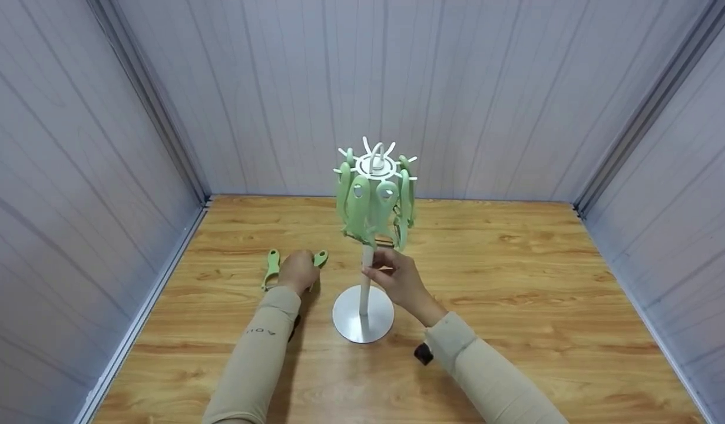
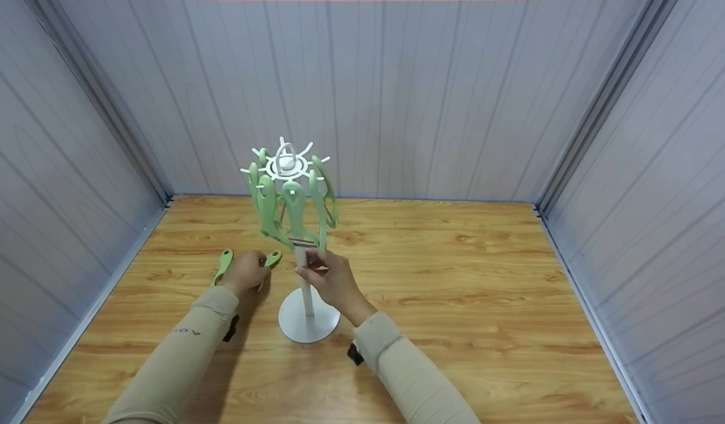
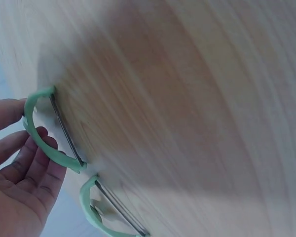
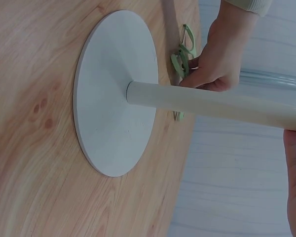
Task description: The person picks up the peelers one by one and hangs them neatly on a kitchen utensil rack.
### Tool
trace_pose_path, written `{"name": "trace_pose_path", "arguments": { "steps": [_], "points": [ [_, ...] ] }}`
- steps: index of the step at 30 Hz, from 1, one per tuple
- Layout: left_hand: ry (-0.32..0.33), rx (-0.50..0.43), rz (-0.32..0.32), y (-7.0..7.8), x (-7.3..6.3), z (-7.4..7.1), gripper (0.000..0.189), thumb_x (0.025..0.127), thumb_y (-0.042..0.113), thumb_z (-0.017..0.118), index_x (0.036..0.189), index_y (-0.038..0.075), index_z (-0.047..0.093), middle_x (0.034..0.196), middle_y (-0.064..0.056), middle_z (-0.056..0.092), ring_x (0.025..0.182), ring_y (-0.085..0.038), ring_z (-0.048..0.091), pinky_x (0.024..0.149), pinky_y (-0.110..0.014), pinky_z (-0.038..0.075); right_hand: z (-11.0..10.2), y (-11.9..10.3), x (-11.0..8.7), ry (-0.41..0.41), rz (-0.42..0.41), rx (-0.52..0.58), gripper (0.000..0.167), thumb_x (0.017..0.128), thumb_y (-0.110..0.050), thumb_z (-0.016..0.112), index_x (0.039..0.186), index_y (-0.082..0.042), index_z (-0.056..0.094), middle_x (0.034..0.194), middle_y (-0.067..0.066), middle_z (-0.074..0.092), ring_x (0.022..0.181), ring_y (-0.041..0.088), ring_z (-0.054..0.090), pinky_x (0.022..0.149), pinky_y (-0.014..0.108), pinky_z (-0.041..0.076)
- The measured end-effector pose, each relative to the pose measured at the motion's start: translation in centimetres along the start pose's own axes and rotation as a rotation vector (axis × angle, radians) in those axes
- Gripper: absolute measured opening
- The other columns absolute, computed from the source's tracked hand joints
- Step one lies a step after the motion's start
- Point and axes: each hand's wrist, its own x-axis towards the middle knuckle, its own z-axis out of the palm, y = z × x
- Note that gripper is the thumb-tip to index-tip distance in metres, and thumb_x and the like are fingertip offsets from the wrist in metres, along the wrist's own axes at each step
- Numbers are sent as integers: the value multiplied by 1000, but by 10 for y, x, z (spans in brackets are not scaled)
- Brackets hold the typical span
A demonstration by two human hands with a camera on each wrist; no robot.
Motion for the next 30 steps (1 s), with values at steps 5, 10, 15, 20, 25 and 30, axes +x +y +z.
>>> {"name": "trace_pose_path", "arguments": {
  "steps": [5, 10, 15, 20, 25, 30],
  "points": [
    [-11, -64, 9, 0, -1, -10, 29, 109, 15, 66, 129, -3, 74, 86, -13, 76, 62, -17, 62, 63, -31, 51, 0, -1, 0, 1, 14, 3, 24, 100, -2, 76, 122, 4, 69, 111, 22, 76, 100, 30, 77, 85, 29, 66],
    [17, -181, 48, 7, -6, -29, 41, 111, 19, 65, 145, -4, 65, 106, -16, 78, 69, -14, 64, 66, -30, 54, 0, -2, 0, 1, 6, 4, 22, 101, -1, 75, 121, 5, 70, 110, 23, 76, 98, 26, 77, 83, 27, 65],
    [87, -292, 130, 19, -12, -51, 39, 110, 14, 65, 144, -5, 66, 122, -20, 77, 81, -17, 69, 75, -34, 60, 0, -1, 1, 0, 4, 16, 22, 101, -1, 75, 121, 5, 70, 110, 23, 76, 98, 24, 76, 83, 27, 65],
    [152, -362, 215, 33, -19, -72, 38, 108, 12, 69, 141, -5, 68, 123, -23, 78, 83, -20, 71, 76, -34, 61, 1, 0, 0, 6, 1, 20, 22, 100, -1, 75, 121, 4, 70, 109, 23, 76, 97, 23, 76, 82, 27, 65],
    [213, -350, 275, 42, -23, -87, 33, 107, 12, 70, 134, -5, 73, 121, -24, 79, 100, -33, 78, 88, -47, 65, 2, -1, 0, 10, 1, 23, 23, 100, 0, 76, 122, 4, 70, 108, 24, 76, 96, 24, 76, 82, 27, 65],
    [263, -354, 333, 49, -25, -98, 31, 105, 12, 72, 130, -7, 75, 119, -25, 79, 105, -36, 78, 91, -51, 64, 1, -1, 1, 16, -18, 12, 22, 100, 1, 75, 122, 4, 72, 108, 23, 77, 97, 28, 77, 82, 28, 65]
  ]
}}
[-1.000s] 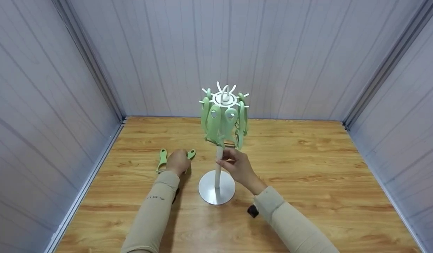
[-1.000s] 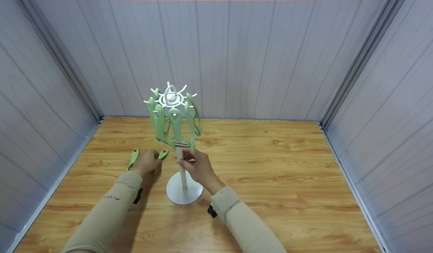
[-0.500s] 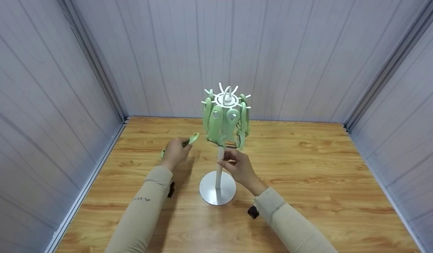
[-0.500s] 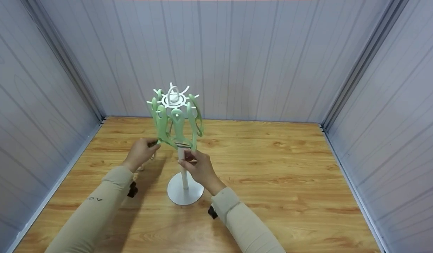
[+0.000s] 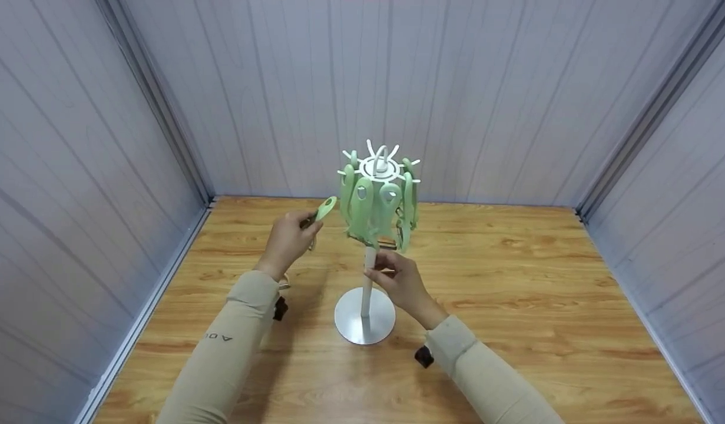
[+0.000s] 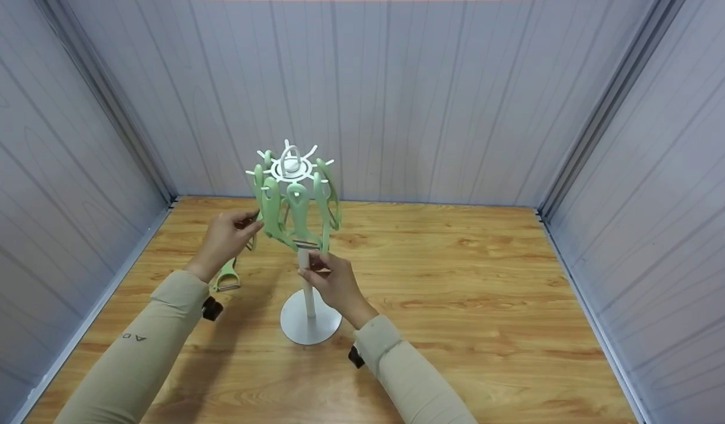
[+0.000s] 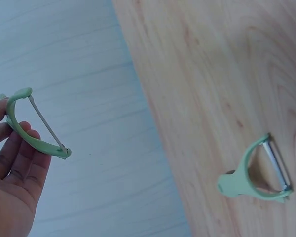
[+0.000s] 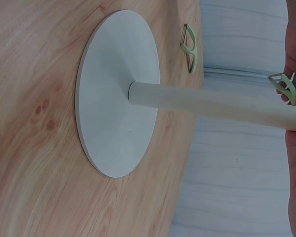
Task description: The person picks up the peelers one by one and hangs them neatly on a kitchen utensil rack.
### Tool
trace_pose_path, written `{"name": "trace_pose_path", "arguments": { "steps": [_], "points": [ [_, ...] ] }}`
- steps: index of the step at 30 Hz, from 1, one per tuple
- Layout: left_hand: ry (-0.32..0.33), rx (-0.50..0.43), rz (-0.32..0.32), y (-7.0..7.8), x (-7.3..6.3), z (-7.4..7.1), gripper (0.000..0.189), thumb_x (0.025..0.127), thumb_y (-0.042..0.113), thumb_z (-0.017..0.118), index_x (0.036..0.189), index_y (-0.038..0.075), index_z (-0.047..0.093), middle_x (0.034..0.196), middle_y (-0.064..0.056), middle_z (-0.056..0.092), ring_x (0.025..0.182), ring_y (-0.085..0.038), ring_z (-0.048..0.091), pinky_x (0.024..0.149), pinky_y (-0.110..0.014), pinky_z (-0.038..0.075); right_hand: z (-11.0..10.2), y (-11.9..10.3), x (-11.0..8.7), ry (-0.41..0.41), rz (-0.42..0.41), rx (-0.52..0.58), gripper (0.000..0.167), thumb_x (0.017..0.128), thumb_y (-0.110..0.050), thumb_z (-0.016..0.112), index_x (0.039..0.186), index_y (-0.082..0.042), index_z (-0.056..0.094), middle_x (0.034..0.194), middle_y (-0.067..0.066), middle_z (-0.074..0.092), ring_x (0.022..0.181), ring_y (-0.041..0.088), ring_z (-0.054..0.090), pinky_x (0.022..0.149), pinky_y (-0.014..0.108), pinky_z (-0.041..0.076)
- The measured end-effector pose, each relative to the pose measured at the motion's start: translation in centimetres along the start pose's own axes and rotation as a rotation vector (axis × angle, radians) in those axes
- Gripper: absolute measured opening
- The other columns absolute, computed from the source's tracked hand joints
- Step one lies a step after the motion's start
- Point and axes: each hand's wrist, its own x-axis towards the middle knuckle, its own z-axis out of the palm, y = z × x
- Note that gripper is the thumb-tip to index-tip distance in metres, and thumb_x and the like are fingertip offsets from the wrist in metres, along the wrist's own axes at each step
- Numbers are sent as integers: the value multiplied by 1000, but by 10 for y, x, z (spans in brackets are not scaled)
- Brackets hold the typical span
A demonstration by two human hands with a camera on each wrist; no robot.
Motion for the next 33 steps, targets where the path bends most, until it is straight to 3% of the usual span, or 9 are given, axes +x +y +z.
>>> {"name": "trace_pose_path", "arguments": {
  "steps": [7, 15, 23, 30, 33],
  "points": [
    [34, -21, 51, 12, 2, -9, 33, 103, 9, 74, 134, -3, 74, 116, -23, 79, 95, -30, 74, 83, -43, 61, -1, -1, 0, -8, 4, -23, 17, 101, -1, 75, 116, 4, 77, 106, 21, 79, 99, 26, 77, 83, 28, 65],
    [85, -45, 108, 31, 3, -21, 33, 102, 9, 76, 132, -5, 74, 114, -24, 78, 101, -35, 75, 91, -48, 63, -1, 0, 0, -9, -12, -14, 16, 101, 0, 74, 115, 5, 79, 105, 22, 80, 98, 20, 77, 83, 29, 66],
    [132, -87, 183, 47, 5, -32, 31, 100, 7, 79, 129, -5, 76, 108, -23, 79, 95, -33, 74, 82, -22, 58, 1, 2, -1, -34, -15, -1, 20, 103, -2, 72, 121, 5, 77, 112, 24, 80, 104, 34, 80, 88, 30, 66],
    [143, -134, 220, 60, 7, -41, 32, 100, 7, 78, 130, -3, 76, 115, -22, 79, 102, -34, 75, 90, -30, 62, 0, 1, 0, -55, -57, -24, 20, 103, -4, 73, 121, 6, 76, 111, 20, 82, 103, 38, 80, 87, 29, 66],
    [150, -166, 235, 65, 9, -44, 32, 100, 7, 79, 130, -3, 76, 115, -22, 79, 102, -35, 76, 90, -24, 61, 0, 2, 0, -52, -69, -36, 20, 103, -4, 72, 120, 6, 77, 110, 22, 81, 102, 38, 81, 86, 30, 66]
  ]
}}
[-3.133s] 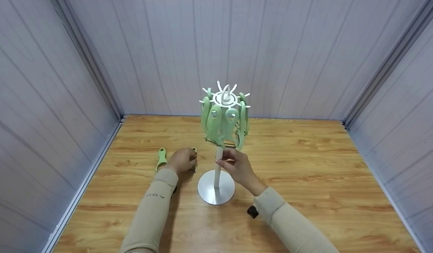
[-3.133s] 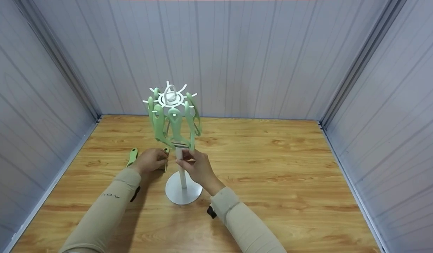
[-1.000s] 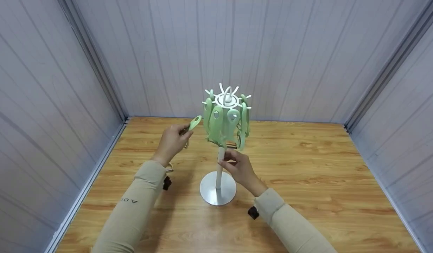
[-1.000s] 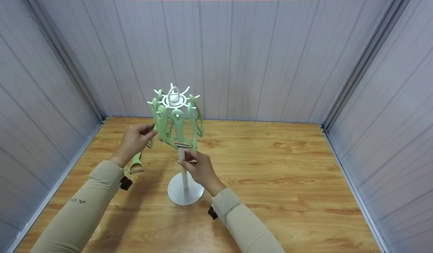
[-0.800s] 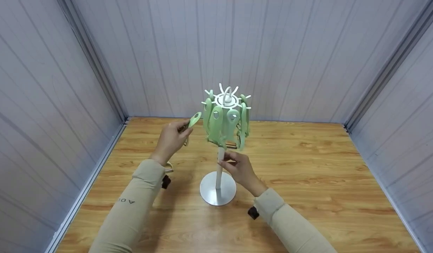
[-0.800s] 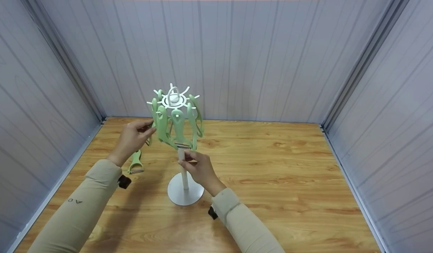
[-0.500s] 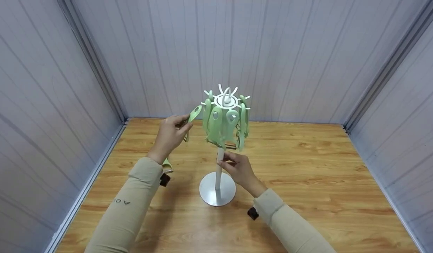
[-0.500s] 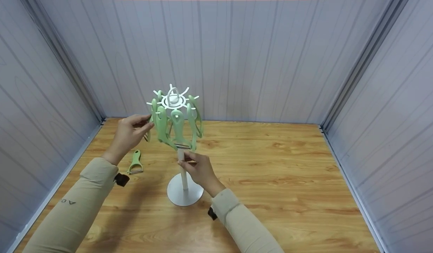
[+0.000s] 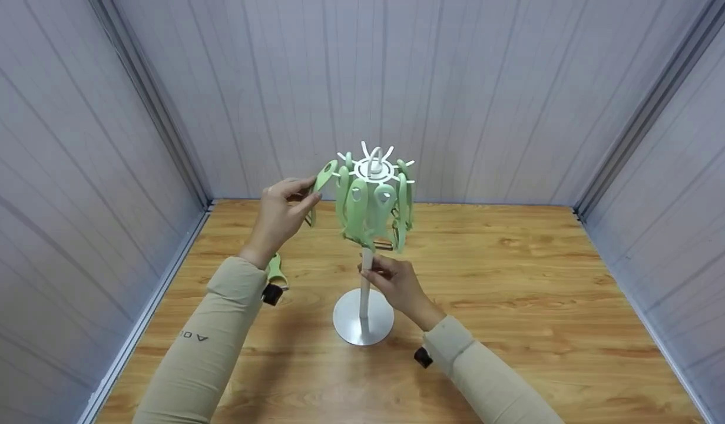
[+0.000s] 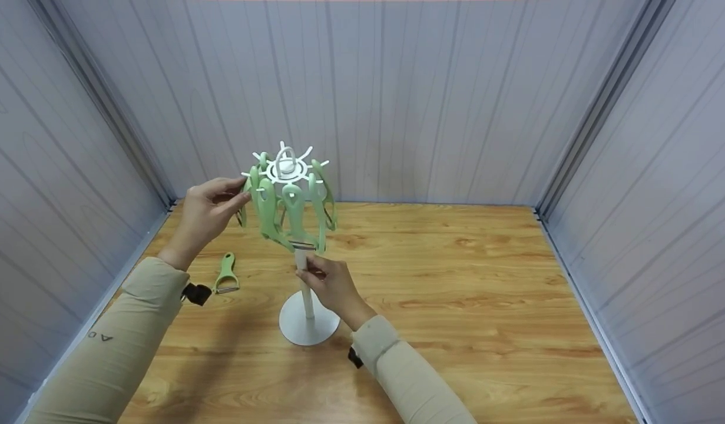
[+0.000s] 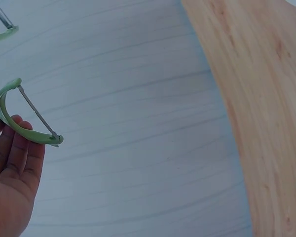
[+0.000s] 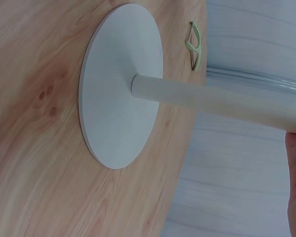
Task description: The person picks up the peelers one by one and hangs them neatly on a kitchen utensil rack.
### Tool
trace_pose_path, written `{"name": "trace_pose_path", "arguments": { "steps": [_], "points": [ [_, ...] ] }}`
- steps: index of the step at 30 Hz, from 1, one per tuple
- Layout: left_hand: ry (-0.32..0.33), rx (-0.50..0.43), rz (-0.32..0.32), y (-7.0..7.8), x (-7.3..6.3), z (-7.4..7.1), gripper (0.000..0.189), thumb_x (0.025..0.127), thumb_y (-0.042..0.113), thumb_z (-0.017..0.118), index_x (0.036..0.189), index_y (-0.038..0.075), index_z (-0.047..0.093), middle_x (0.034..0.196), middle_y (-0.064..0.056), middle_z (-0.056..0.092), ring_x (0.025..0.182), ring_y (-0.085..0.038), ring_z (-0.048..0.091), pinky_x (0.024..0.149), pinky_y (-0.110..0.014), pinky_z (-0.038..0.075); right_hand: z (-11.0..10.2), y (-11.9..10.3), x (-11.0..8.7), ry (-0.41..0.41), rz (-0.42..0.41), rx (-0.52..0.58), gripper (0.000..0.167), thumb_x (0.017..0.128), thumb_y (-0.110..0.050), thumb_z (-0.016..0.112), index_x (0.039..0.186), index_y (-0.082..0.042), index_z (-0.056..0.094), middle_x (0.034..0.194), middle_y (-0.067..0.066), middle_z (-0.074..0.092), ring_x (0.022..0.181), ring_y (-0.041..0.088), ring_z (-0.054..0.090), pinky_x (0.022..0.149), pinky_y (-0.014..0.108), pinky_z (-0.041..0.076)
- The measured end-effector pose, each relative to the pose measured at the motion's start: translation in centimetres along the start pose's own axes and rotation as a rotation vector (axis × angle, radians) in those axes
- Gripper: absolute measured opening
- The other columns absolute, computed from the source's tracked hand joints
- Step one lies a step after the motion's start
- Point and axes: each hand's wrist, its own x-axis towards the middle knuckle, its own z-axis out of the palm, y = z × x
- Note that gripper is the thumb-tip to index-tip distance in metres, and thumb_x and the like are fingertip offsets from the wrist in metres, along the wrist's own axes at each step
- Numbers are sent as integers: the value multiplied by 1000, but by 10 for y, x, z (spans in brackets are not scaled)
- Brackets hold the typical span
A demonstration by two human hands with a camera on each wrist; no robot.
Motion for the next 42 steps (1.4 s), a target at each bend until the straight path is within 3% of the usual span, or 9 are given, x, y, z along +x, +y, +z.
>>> {"name": "trace_pose_path", "arguments": {
  "steps": [5, 11, 14, 23, 28, 35, 42],
  "points": [
    [28, -66, 27, 7, 5, -3, 31, 98, 4, 80, 128, -3, 77, 115, -23, 79, 97, -29, 77, 84, -13, 58, 1, 2, 1, 8, -4, -3, 19, 103, -3, 72, 119, 6, 77, 109, 24, 81, 101, 38, 81, 85, 31, 67],
    [20, -115, 54, 15, 8, -5, 29, 100, 3, 78, 128, -3, 77, 116, -22, 80, 96, -1, 72, 89, -15, 59, 1, 2, 0, 5, 19, 7, 20, 104, -5, 72, 120, 6, 77, 110, 23, 82, 103, 33, 81, 87, 30, 66],
    [3, -151, 74, 20, 11, -5, 28, 101, 2, 76, 128, -5, 76, 118, -23, 79, 96, 6, 70, 90, -17, 59, 1, 2, -2, 10, 14, 8, 21, 104, -4, 72, 121, 6, 77, 110, 22, 82, 102, 33, 81, 87, 31, 66],
    [-16, -223, 113, 35, 22, -1, 25, 103, -1, 71, 126, -6, 77, 115, -28, 78, 86, 4, 68, 76, -14, 55, 0, 5, -4, 13, 2, 1, 20, 104, -4, 71, 121, 4, 77, 110, 22, 82, 102, 32, 81, 86, 31, 66],
    [-44, -272, 98, 41, 30, 4, 24, 104, -1, 70, 126, -7, 76, 112, -23, 81, 81, 1, 69, 72, -15, 54, -2, 5, -6, 14, 15, 23, 22, 104, -4, 71, 123, 4, 77, 110, 22, 82, 102, 29, 81, 86, 30, 66],
    [-83, -346, 49, 43, 38, 10, 25, 107, -1, 64, 129, -11, 73, 113, -28, 80, 89, 1, 76, 82, -19, 62, -2, 4, -6, 16, 29, 24, 24, 104, -6, 72, 125, 3, 77, 112, 19, 82, 104, 25, 81, 87, 29, 65],
    [-123, -371, 29, 45, 40, 14, 25, 108, -1, 62, 128, -13, 73, 117, -29, 78, 93, 1, 77, 88, -25, 64, 0, 3, -6, 16, 39, 51, 23, 104, -5, 72, 124, 5, 76, 111, 21, 82, 104, 35, 81, 86, 27, 65]
  ]
}}
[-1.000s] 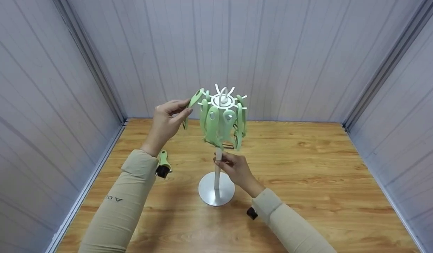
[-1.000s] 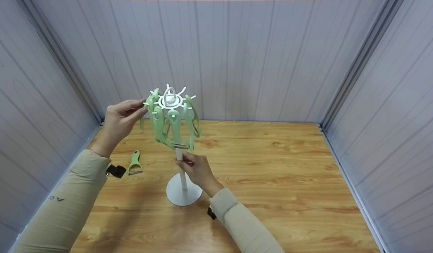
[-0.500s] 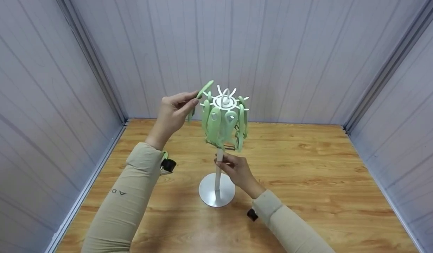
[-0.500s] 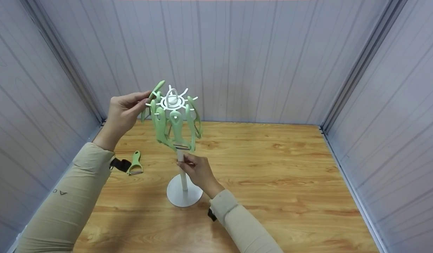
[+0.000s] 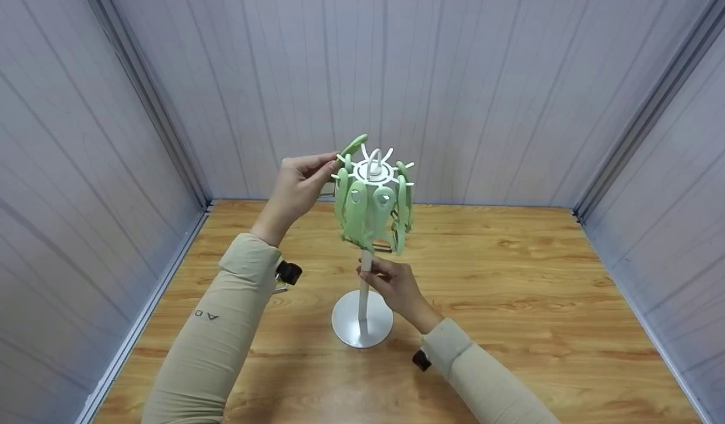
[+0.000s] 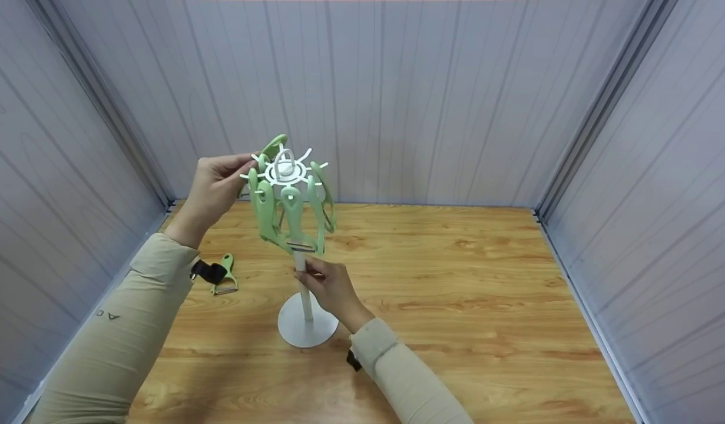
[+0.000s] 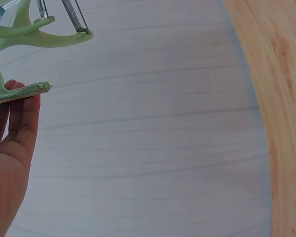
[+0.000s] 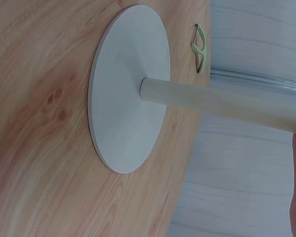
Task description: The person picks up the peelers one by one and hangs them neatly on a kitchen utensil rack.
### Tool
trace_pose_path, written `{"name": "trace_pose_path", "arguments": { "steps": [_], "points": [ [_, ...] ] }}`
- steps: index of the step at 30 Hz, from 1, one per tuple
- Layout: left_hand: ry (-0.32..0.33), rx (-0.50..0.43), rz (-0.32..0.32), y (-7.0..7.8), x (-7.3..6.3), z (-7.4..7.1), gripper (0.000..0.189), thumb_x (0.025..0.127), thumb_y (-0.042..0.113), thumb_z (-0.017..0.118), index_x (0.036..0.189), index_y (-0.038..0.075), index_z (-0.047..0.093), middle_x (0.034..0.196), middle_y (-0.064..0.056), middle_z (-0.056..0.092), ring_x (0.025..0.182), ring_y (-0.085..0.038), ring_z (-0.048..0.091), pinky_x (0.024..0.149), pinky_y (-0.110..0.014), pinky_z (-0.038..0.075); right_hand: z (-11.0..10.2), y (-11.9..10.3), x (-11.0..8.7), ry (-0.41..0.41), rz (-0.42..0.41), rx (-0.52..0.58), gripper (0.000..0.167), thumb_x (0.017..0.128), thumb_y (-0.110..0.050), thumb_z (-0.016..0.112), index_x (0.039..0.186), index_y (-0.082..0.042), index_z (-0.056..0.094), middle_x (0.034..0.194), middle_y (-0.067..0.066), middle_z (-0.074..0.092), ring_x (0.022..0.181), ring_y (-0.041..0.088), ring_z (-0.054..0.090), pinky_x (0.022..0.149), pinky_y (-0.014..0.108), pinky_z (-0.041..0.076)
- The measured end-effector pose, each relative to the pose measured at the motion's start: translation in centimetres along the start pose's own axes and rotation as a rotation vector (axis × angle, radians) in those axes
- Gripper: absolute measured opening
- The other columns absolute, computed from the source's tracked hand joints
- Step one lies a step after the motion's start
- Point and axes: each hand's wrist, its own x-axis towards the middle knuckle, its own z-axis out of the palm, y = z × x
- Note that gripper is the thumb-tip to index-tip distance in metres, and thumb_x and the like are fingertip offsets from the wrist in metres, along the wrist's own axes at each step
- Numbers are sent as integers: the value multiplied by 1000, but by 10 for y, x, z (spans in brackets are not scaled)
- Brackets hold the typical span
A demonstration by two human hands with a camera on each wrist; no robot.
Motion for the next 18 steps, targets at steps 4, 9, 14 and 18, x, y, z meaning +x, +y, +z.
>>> {"name": "trace_pose_path", "arguments": {
  "steps": [4, 9, 14, 18],
  "points": [
    [-16, -5, 5, 0, 0, 1, 24, 108, -2, 62, 124, -14, 74, 116, -31, 78, 93, 1, 77, 88, -25, 64, 0, 0, 0, -3, -10, 10, 23, 104, -4, 72, 124, 6, 76, 111, 25, 81, 105, 33, 81, 86, 27, 65],
    [-51, -34, 2, 0, -4, 1, 24, 108, -3, 62, 124, -15, 73, 119, -31, 77, 96, 0, 76, 90, -23, 63, 0, 2, 0, 2, -23, -1, 23, 103, -3, 72, 124, 7, 76, 111, 25, 81, 103, 22, 80, 86, 27, 65],
    [-84, -43, 7, -3, -9, 0, 25, 108, -1, 62, 128, -11, 73, 124, -28, 77, 104, -4, 77, 95, -24, 62, -1, 2, -1, 0, -22, -8, 24, 104, -2, 71, 126, 6, 76, 111, 24, 81, 103, 24, 81, 86, 28, 65],
    [-97, -58, -1, -7, -13, 0, 26, 108, 1, 63, 130, -8, 74, 126, -26, 77, 106, -6, 77, 96, -27, 62, -2, 2, 0, -3, -8, -14, 25, 104, -4, 70, 127, 5, 75, 113, 22, 81, 104, 28, 81, 87, 29, 65]
  ]
}}
